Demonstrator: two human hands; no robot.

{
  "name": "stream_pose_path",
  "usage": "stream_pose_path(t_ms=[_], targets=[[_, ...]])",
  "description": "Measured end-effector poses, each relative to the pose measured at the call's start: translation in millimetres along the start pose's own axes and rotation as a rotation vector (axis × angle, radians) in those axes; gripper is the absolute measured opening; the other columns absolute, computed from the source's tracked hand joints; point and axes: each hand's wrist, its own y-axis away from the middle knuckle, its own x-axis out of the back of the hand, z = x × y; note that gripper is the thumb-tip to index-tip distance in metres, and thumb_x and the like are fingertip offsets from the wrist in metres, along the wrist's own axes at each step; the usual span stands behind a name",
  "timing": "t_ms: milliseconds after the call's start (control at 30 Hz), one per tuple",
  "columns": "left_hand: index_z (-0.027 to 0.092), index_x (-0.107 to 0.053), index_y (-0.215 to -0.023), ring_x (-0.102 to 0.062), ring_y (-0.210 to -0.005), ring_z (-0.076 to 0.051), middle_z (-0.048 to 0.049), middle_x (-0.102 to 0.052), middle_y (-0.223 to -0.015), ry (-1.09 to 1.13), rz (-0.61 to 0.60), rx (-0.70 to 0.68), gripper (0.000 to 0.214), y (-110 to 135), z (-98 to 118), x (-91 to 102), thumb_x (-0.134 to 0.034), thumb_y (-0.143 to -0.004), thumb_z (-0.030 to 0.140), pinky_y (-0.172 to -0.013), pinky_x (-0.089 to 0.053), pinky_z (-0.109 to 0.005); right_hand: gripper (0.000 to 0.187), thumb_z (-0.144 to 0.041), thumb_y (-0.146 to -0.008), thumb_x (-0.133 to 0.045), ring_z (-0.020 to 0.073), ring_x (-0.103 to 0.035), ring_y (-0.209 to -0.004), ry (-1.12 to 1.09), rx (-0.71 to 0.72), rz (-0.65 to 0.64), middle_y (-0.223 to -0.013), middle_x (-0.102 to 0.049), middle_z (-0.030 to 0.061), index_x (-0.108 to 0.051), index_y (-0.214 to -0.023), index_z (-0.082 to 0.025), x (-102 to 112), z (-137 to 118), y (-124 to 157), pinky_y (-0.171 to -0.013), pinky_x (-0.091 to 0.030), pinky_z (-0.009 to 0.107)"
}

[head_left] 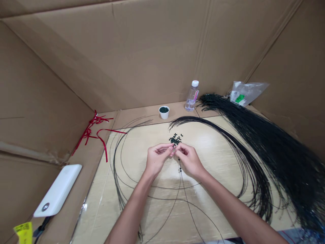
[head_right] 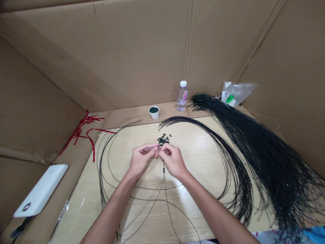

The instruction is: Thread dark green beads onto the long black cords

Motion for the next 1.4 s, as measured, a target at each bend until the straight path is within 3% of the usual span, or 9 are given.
stream_pose_path(t_ms=[333,533,900,1067,1400], targets=[[0.015,-0.089,-0.091,-0.073,-0.065,-0.017,-0.0102,-0.084,-0.079,-0.033,0.013,-0.044,0.036,0.3,-2.5,-0.5,-0.101,-0.068,0.040,-0.070,-0.063,-0.029,0.019,-0.028,-0.087,-0.066,0.0153,-0.047,-0.064,-0.011,-0.014,0.011,-0.069,-0.061,-0.0013,-0.062,-0.071,-0.021,-0.6,-2.5,0.9,-0.064,-0.036,0.029],[0.016,-0.089,-0.093,-0.075,-0.069,-0.018,-0.0100,-0.085,-0.084,-0.068,0.003,-0.069,0.032,1.2,-1.5,-0.8,-0.098,-0.071,0.038,-0.073,-0.064,-0.030,0.019,-0.029,-0.088,-0.065,0.0159,-0.049,-0.066,-0.019,-0.016,0.014,-0.070,-0.061,-0.0013,-0.062,-0.071,-0.021,-0.9,-2.3,0.9,-0.066,-0.038,0.029],[0.016,-0.087,-0.091,-0.072,-0.071,-0.017,-0.0100,-0.084,-0.088,-0.063,-0.045,-0.004,0.037,0.3,5.4,1.2,-0.099,-0.070,0.045,-0.073,-0.061,-0.029,0.017,-0.027,-0.088,-0.064,0.0147,-0.041,-0.063,-0.051,0.004,-0.001,-0.067,-0.052,-0.0039,-0.058,-0.072,-0.022,-0.9,-2.4,2.5,-0.060,-0.030,0.029],[0.017,-0.087,-0.091,-0.074,-0.082,-0.018,-0.0119,-0.085,-0.100,-0.059,-0.045,0.004,0.036,0.1,5.9,1.4,-0.098,-0.071,0.045,-0.077,-0.060,-0.028,0.016,-0.026,-0.086,-0.064,0.0146,-0.039,-0.062,-0.040,-0.002,-0.005,-0.066,-0.049,-0.0042,-0.057,-0.072,-0.022,-0.2,-5.3,2.7,-0.060,-0.029,0.030],[0.017,-0.088,-0.094,-0.072,-0.076,-0.018,-0.0122,-0.085,-0.096,-0.045,-0.049,0.034,0.038,0.3,4.9,2.6,-0.100,-0.069,0.043,-0.074,-0.058,-0.029,0.016,-0.029,-0.087,-0.065,0.0153,-0.042,-0.063,-0.041,0.002,-0.021,-0.067,-0.053,-0.0022,-0.061,-0.073,-0.022,0.3,-7.1,2.8,-0.061,-0.033,0.029]])
